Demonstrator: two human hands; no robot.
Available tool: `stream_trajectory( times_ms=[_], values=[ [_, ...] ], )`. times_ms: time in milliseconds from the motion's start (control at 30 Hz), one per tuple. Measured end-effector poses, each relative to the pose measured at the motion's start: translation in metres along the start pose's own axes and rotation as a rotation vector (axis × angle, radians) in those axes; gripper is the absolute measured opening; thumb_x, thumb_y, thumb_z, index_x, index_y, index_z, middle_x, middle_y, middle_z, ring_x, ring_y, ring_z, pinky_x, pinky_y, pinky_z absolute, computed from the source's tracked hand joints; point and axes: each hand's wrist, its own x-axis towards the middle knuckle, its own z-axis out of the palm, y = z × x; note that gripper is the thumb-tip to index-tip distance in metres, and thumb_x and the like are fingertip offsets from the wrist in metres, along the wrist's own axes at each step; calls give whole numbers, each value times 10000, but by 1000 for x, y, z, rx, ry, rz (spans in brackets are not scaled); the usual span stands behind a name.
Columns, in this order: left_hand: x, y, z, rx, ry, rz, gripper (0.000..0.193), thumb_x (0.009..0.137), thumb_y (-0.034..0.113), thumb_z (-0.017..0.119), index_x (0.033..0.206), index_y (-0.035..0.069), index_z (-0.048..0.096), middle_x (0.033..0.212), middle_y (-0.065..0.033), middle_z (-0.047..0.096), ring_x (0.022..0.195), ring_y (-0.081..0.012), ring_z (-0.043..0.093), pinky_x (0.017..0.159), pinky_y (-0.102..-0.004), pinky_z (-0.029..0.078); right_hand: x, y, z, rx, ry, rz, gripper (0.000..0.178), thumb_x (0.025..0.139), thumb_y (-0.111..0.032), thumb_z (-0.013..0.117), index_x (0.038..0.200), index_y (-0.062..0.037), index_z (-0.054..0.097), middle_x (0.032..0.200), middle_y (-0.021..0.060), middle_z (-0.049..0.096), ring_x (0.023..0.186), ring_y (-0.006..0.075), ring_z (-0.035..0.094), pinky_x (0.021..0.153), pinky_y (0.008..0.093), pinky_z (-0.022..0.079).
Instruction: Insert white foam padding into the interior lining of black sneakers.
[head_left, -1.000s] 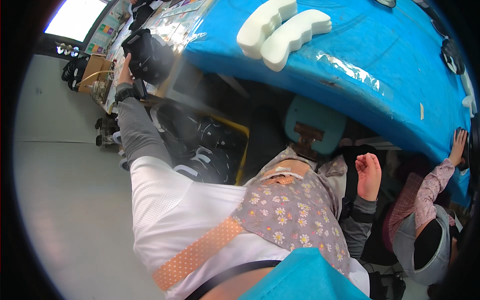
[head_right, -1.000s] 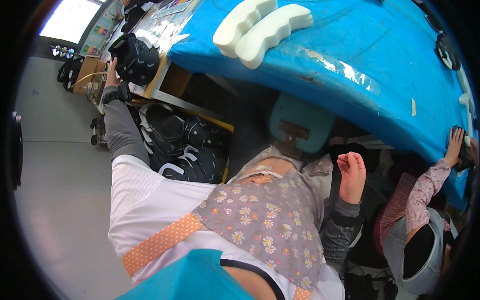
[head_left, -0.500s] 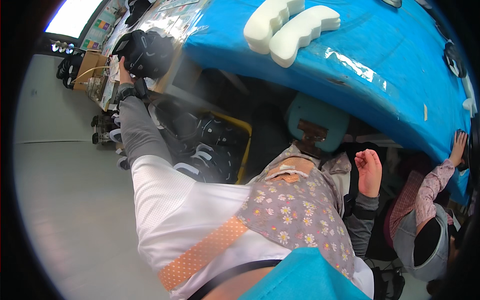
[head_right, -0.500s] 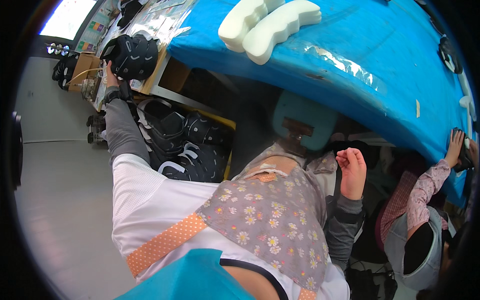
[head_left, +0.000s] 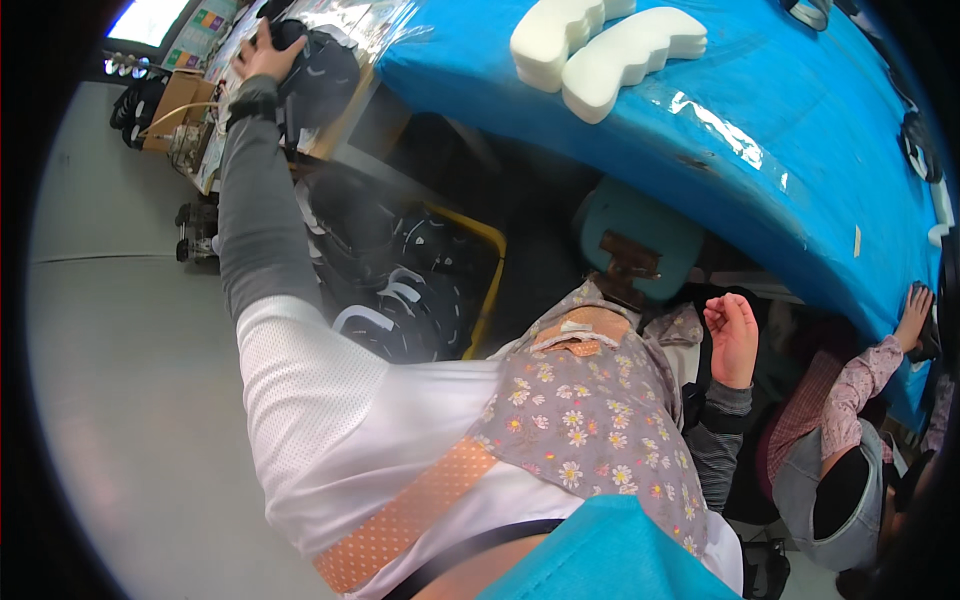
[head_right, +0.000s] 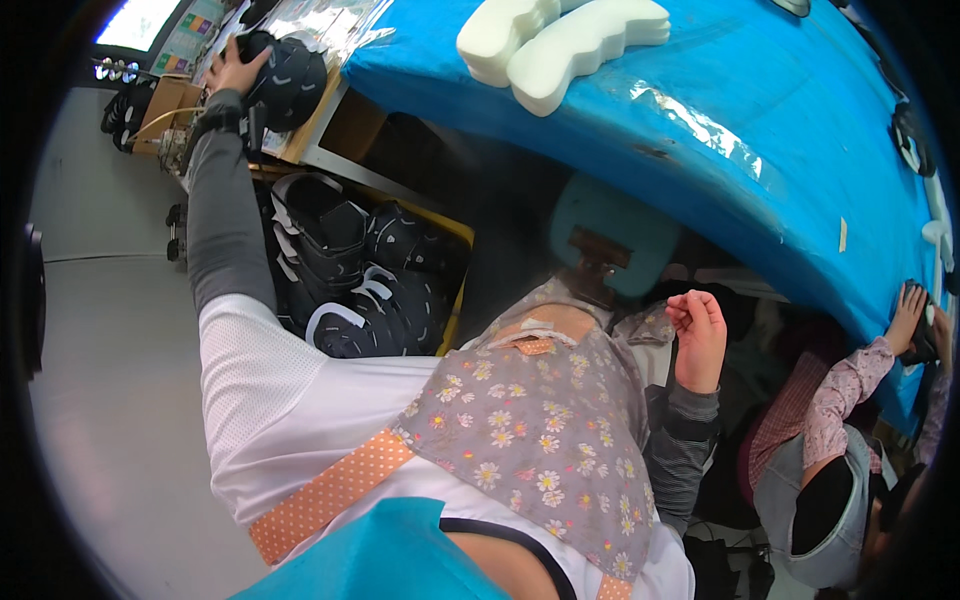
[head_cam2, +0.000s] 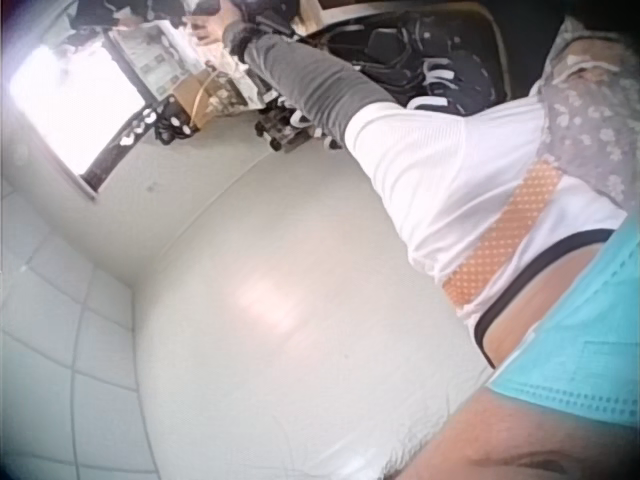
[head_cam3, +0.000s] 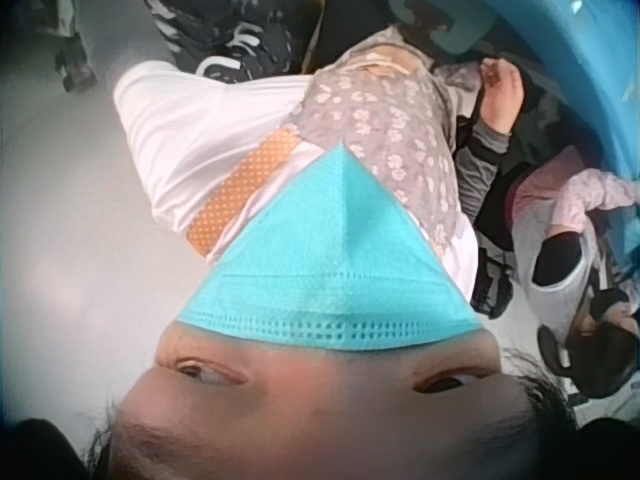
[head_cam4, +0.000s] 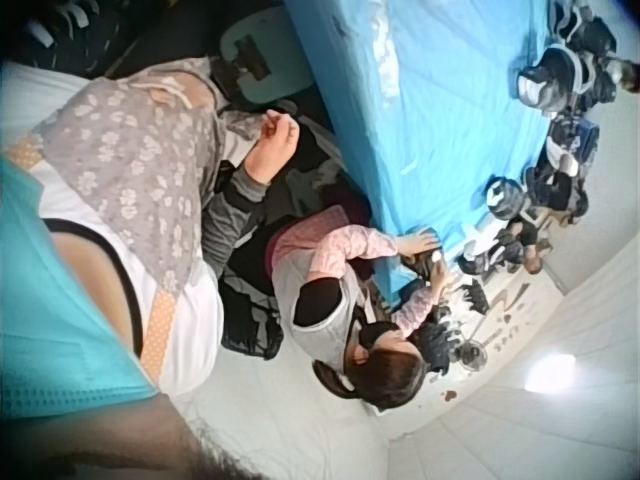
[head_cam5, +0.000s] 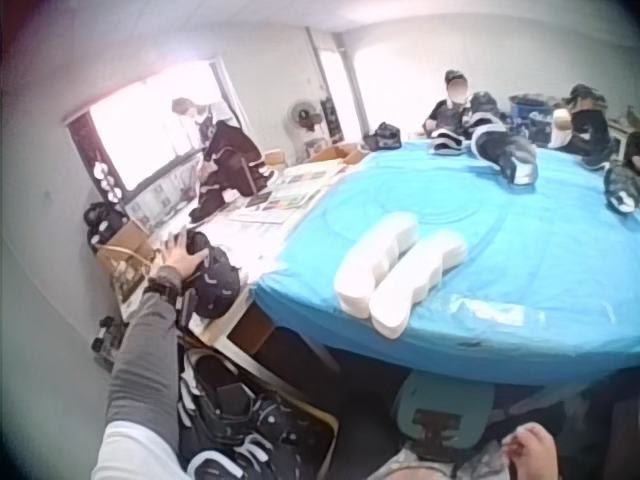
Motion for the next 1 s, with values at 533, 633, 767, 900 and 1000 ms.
stream_trajectory(
  times_ms=[533,633,767,900,1000],
  values=[
    [-14,66,-30,313,-217,138,691,847,443,490,1428,145,264,1435,-264,255,1331,-463,200,1095,-547,142,25,4,10,20,-32,0,110,950,-160,541,943,-57,580,886,44,634,816,113,585,792,251,465],
    [10,10,-5,105,-97,1,985,740,789,460,1501,337,27,1541,-244,20,1398,-488,-32,1107,-588,-32,26,-15,16,40,-157,-98,130,959,-157,523,979,-45,585,904,45,642,846,122,601,814,268,477],
    [1,29,-9,-301,173,-73,1051,704,718,625,1373,-49,367,1359,-300,403,1248,-411,414,1075,-437,300,24,-47,8,201,-196,-237,151,955,-166,524,1001,-38,590,921,63,644,879,145,610,836,291,482],
    [-66,147,-49,-770,690,-21,497,841,190,708,1179,-105,494,1126,-203,575,1013,-280,574,904,-363,474,36,-69,-18,537,-208,-331,147,928,-193,577,879,-55,580,860,58,616,779,156,551,743,295,456],
    [-161,282,-144,-1540,389,58,263,933,76,524,1147,-73,490,1029,-169,619,936,-239,610,859,-323,495,38,-94,-12,696,-275,-410,154,907,-194,595,841,-59,565,769,34,579,732,158,530,758,313,451]
  ],
)
